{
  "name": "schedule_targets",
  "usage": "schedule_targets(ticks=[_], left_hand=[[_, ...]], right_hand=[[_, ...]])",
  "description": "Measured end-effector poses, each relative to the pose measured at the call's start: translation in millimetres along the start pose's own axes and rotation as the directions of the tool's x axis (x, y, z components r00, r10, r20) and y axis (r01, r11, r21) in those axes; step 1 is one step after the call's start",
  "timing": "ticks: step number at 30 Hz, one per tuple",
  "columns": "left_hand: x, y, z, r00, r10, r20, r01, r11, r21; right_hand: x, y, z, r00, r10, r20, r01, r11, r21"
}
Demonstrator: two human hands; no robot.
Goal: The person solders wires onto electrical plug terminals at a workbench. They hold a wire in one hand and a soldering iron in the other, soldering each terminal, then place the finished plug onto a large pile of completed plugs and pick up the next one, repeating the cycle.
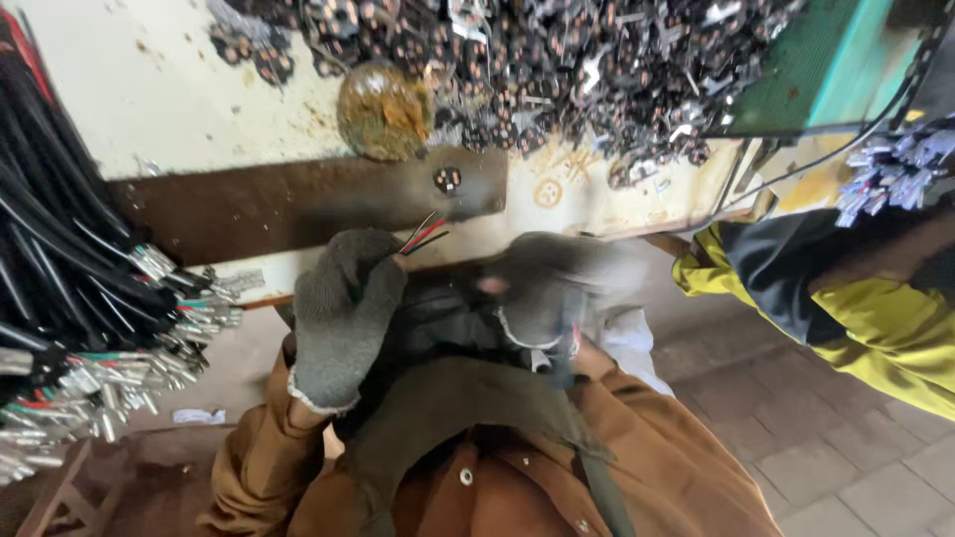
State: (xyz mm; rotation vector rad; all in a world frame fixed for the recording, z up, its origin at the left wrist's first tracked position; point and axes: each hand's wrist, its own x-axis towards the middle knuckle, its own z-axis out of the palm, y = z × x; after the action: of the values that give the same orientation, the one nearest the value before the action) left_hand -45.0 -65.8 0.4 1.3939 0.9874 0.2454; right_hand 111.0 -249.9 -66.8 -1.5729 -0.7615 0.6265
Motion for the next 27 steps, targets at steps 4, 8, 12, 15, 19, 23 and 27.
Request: schedule_targets(ticks=[4, 8, 12, 15, 19, 23, 27], left_hand=[[0.1, -0.3, 0.2, 0.983, 0.185, 0.013, -0.186, 0.978, 0.098], [-9.2, -0.7, 4.9, 0.96, 0.263, 0.093, -0.272, 0.956, 0.108], [-13.2, 1.5, 8.2, 0.989, 0.141, -0.052, -0.135, 0.985, 0.109], [-12.4, 2.0, 9.6, 0.955, 0.297, -0.017, -0.289, 0.94, 0.183], [-12.3, 3.2, 11.4, 0.988, 0.155, -0.016, -0.156, 0.985, -0.075], [-8.8, 6.5, 5.9, 0.949, -0.316, 0.004, 0.305, 0.914, -0.268], [-4.8, 2.7, 0.3, 0.984, 0.175, 0.045, -0.18, 0.967, 0.181]], right_hand=[[20.1, -22.3, -1.1, 0.995, 0.072, 0.075, -0.044, 0.945, -0.325], [39.7, -55.6, 16.9, 0.974, -0.04, 0.222, 0.144, 0.868, -0.475], [45.9, -70.4, 34.5, 0.991, 0.131, 0.021, -0.123, 0.969, -0.214], [43.0, -73.0, 35.3, 0.987, 0.148, 0.059, -0.135, 0.973, -0.189], [38.4, -77.2, 36.3, 0.822, 0.569, 0.005, -0.559, 0.809, -0.181], [49.1, -81.1, 40.8, 0.985, 0.081, 0.153, -0.052, 0.981, -0.187], [69.6, -81.3, 29.4, 0.969, 0.192, 0.152, -0.202, 0.978, 0.053]])
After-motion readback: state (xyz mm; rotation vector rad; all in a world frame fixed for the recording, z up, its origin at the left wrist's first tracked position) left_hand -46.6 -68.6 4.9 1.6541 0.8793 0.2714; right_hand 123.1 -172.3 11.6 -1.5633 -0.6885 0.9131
